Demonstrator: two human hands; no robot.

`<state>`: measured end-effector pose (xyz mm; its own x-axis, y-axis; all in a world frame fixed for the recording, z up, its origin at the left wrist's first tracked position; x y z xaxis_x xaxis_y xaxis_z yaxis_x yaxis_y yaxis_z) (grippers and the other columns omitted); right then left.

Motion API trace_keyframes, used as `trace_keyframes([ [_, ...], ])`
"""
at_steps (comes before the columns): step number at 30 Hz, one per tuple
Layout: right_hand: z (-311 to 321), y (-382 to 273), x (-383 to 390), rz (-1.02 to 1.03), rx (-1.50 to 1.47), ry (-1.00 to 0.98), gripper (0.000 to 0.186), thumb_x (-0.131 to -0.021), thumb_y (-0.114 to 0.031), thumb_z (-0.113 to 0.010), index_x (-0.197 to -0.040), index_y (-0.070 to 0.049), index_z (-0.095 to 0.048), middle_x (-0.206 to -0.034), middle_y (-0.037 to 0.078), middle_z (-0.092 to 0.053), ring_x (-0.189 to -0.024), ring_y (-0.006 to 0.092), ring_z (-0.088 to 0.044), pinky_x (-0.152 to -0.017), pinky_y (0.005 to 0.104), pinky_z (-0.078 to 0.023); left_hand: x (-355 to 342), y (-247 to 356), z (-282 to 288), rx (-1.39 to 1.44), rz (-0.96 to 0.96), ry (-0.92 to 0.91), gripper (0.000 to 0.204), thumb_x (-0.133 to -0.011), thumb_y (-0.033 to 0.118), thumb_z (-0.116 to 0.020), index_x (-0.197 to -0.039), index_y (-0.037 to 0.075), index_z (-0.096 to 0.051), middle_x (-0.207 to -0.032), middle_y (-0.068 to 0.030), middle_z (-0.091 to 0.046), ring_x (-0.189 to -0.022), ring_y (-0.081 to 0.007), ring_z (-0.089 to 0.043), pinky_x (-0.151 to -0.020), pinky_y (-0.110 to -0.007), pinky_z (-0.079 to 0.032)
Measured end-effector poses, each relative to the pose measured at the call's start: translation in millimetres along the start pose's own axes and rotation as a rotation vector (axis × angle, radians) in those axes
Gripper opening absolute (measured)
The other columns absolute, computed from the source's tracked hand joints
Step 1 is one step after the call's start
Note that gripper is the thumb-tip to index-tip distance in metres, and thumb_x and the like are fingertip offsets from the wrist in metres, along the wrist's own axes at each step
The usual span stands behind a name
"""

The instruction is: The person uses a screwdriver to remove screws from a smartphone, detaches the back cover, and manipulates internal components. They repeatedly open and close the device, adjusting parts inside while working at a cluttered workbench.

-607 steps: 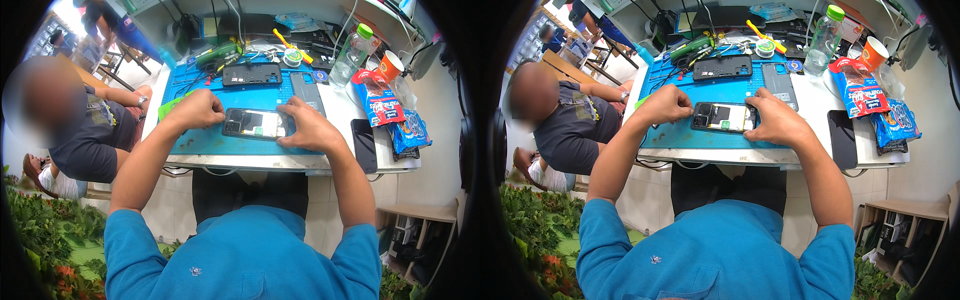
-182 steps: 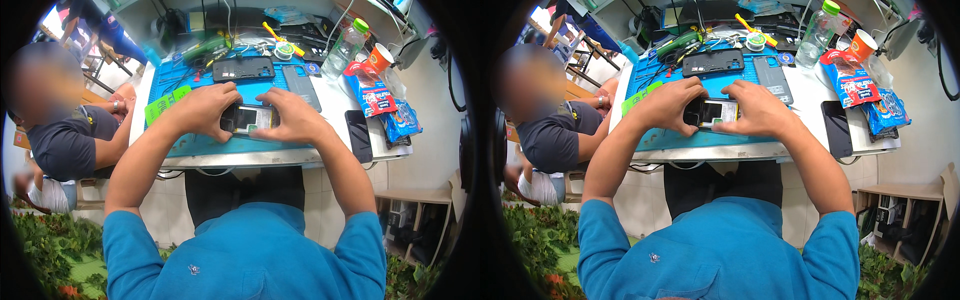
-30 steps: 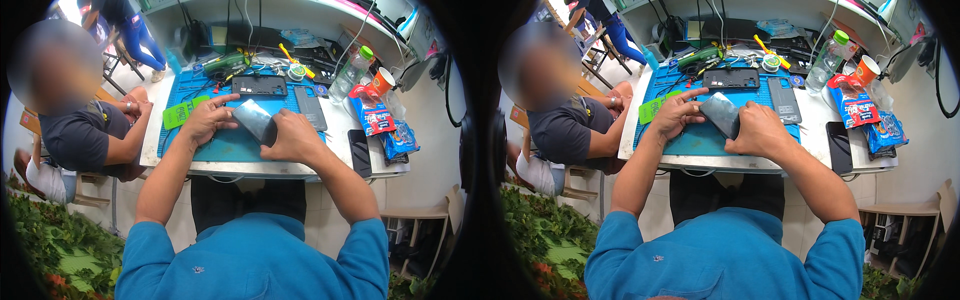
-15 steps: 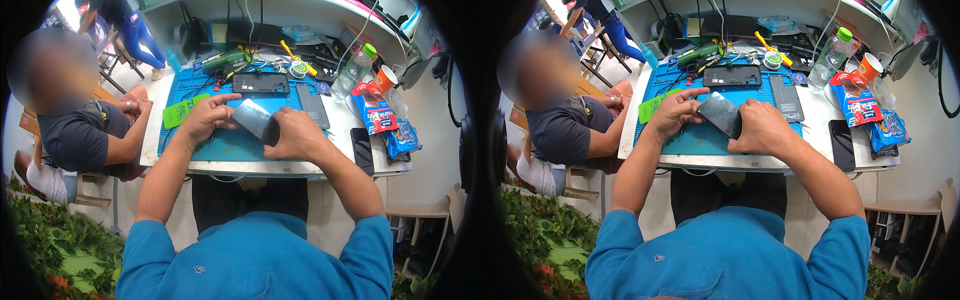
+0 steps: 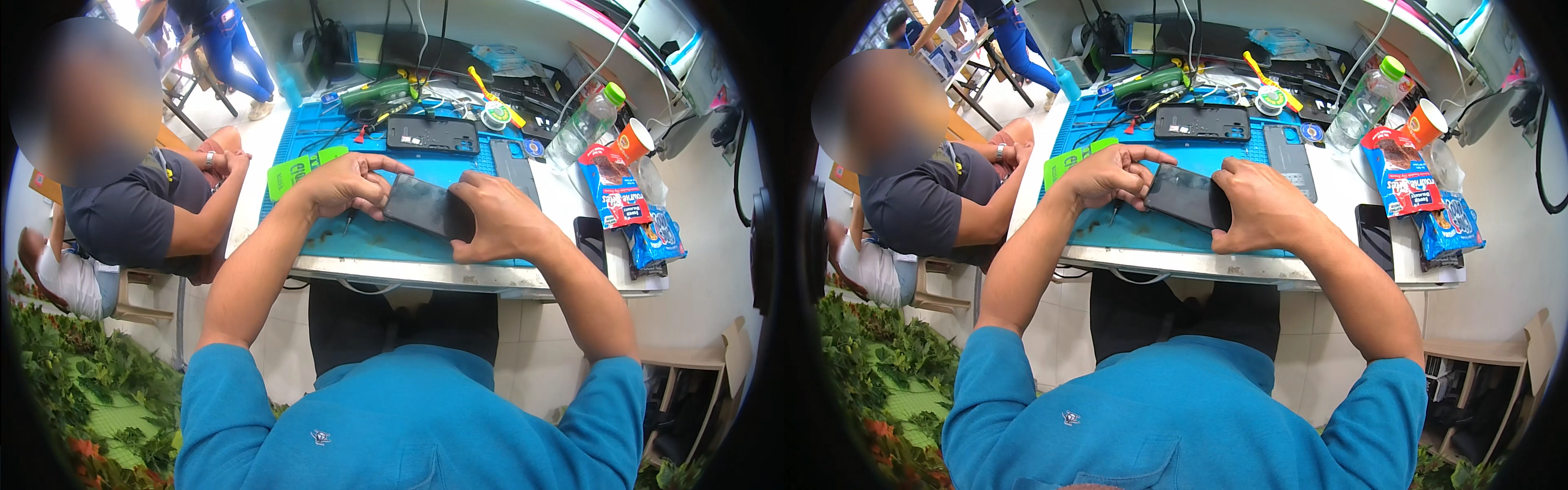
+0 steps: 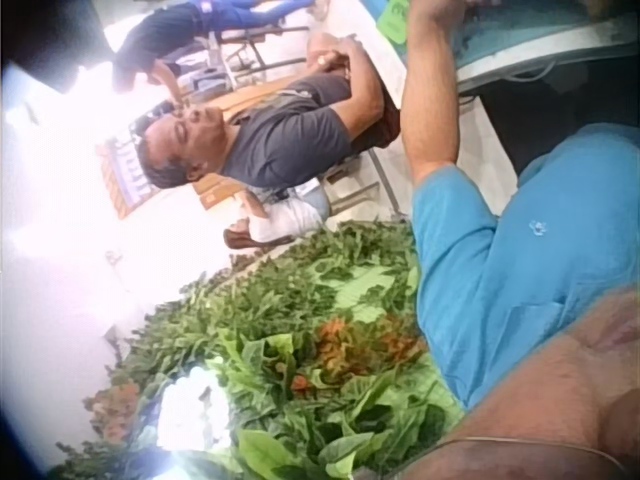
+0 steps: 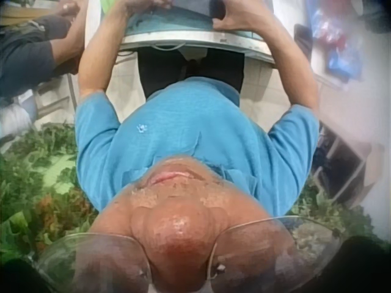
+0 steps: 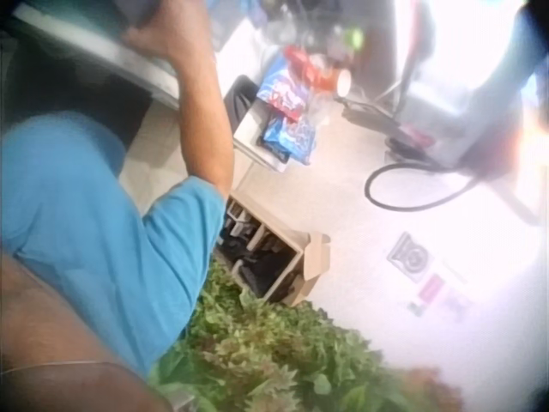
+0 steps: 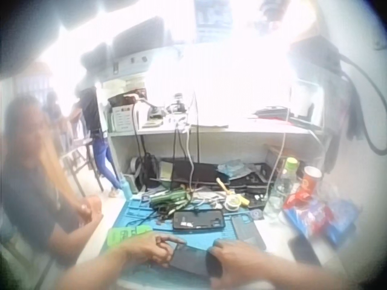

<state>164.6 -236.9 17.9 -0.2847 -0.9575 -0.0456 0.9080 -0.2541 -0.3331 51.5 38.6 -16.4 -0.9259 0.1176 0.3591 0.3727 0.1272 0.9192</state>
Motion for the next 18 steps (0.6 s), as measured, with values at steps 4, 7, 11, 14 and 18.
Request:
trace_keyframes([
  [4, -1.1, 0.4, -0.2, 0.026, 0.009, 0.026, 0.067, -0.068, -0.039, -0.087, -0.110, 0.012, -0.072, -0.105, 0.023, -0.066, -0.103, 0.0398, -0.068, -0.094, 0.0473, -0.058, -1.6, -0.8, -0.4, -0.013, 0.001, 0.018, 0.076, -0.077, -0.004, -0.069, -0.152, -0.005, -0.058, -0.087, -0.0062, -0.074, -0.073, -0.0134, -0.075, -0.072, -0.028, -0.066],
  [7, -0.2, -0.1, -0.8, 0.020, 0.023, 0.011, 0.067, -0.069, -0.039, -0.087, -0.110, 0.012, -0.072, -0.104, 0.022, -0.066, -0.103, 0.0393, -0.068, -0.094, 0.0468, -0.058, -1.3, 0.4, -2.6, -0.003, 0.007, 0.030, 0.074, -0.078, -0.003, -0.070, -0.151, -0.006, -0.058, -0.085, -0.0071, -0.074, -0.071, -0.0139, -0.075, -0.070, -0.028, -0.065],
  [11, 0.1, -0.4, -0.9, 0.024, 0.021, 0.009, 0.067, -0.069, -0.039, -0.086, -0.111, 0.012, -0.072, -0.104, 0.022, -0.066, -0.103, 0.0390, -0.069, -0.094, 0.0465, -0.059, -1.7, 0.6, -2.7, 0.001, 0.009, 0.030, 0.070, -0.080, -0.001, -0.071, -0.148, -0.007, -0.060, -0.085, -0.0091, -0.076, -0.070, -0.0156, -0.076, -0.067, -0.028, -0.065],
  [14, -0.1, -1.0, -0.9, 0.037, 0.020, 0.009, 0.068, -0.068, -0.038, -0.086, -0.111, 0.012, -0.072, -0.104, 0.022, -0.066, -0.103, 0.0390, -0.068, -0.094, 0.0467, -0.059, -3.7, -2.2, 0.2, 0.008, 0.012, 0.026, 0.066, -0.081, -0.001, -0.071, -0.146, -0.006, -0.061, -0.086, -0.0107, -0.076, -0.070, -0.0171, -0.077, -0.066, -0.028, -0.066],
  [18, -1.8, -1.1, 1.4, 0.050, 0.024, 0.035, 0.066, -0.068, -0.037, -0.085, -0.110, 0.012, -0.072, -0.104, 0.022, -0.066, -0.103, 0.0393, -0.068, -0.094, 0.0467, -0.058, -5.2, -2.6, -0.2, 0.018, 0.021, 0.025, 0.062, -0.083, 0.000, -0.070, -0.144, -0.005, -0.062, -0.088, -0.0124, -0.077, -0.071, -0.0184, -0.079, -0.066, -0.029, -0.068],
])
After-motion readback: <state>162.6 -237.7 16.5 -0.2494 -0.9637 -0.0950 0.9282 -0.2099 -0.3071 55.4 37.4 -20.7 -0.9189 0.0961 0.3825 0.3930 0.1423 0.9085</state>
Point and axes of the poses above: each hand's wrist, its own x-axis away from the middle knuckle, its own z-axis out of the back of the hand, y = z × x, the point moved 1 cm from there along -x, towards the middle knuckle
